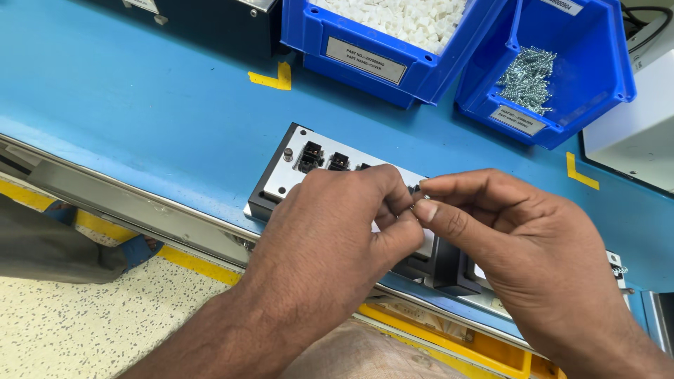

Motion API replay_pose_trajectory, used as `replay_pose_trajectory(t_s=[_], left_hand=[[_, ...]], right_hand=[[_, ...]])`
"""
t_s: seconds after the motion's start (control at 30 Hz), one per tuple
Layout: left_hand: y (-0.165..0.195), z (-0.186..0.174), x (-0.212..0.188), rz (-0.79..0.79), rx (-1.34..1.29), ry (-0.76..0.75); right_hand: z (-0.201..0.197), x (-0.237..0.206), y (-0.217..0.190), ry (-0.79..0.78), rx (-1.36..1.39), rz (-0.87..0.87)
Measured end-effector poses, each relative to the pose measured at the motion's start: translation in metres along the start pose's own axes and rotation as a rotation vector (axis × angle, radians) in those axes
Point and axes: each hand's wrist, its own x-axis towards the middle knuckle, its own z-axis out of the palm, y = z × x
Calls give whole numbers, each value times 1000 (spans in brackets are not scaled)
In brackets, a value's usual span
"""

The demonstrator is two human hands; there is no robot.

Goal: The person picks small metal springs from a blue parts bin and seats them onto black switch components held in an aluminum assembly jig, then takes white plastic covers from another bin and presses them onto the switches. At the end they gather finished switch assemblies and reach toward the machine with red and green buttons.

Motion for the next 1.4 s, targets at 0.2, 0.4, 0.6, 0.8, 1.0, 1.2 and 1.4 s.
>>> replay_pose_trajectory(t_s=[0.2, 0.4, 0.6, 0.8, 1.0, 1.2, 1.4], left_hand=[[-5, -5, 1, -249, -125, 98], [-28, -22, 3, -145, -536, 469], [-39, -56, 8, -496, -1413, 590], [-49, -80, 5, -495, -1551, 678], [-70, -82, 16, -192, -1543, 489], [-76, -72, 23, -159, -1542, 379], [-71, -71, 35, -68, -1382, 216]], right_hand=[[18, 13, -17, 192, -93, -140], [28, 29, -10, 244, -431, -368], [33, 32, -9, 234, -598, -467], [38, 30, -3, 248, -623, -637], [48, 27, 4, 218, -644, -762], [44, 0, -3, 303, -585, -663], [63, -9, 4, 234, -842, -666]])
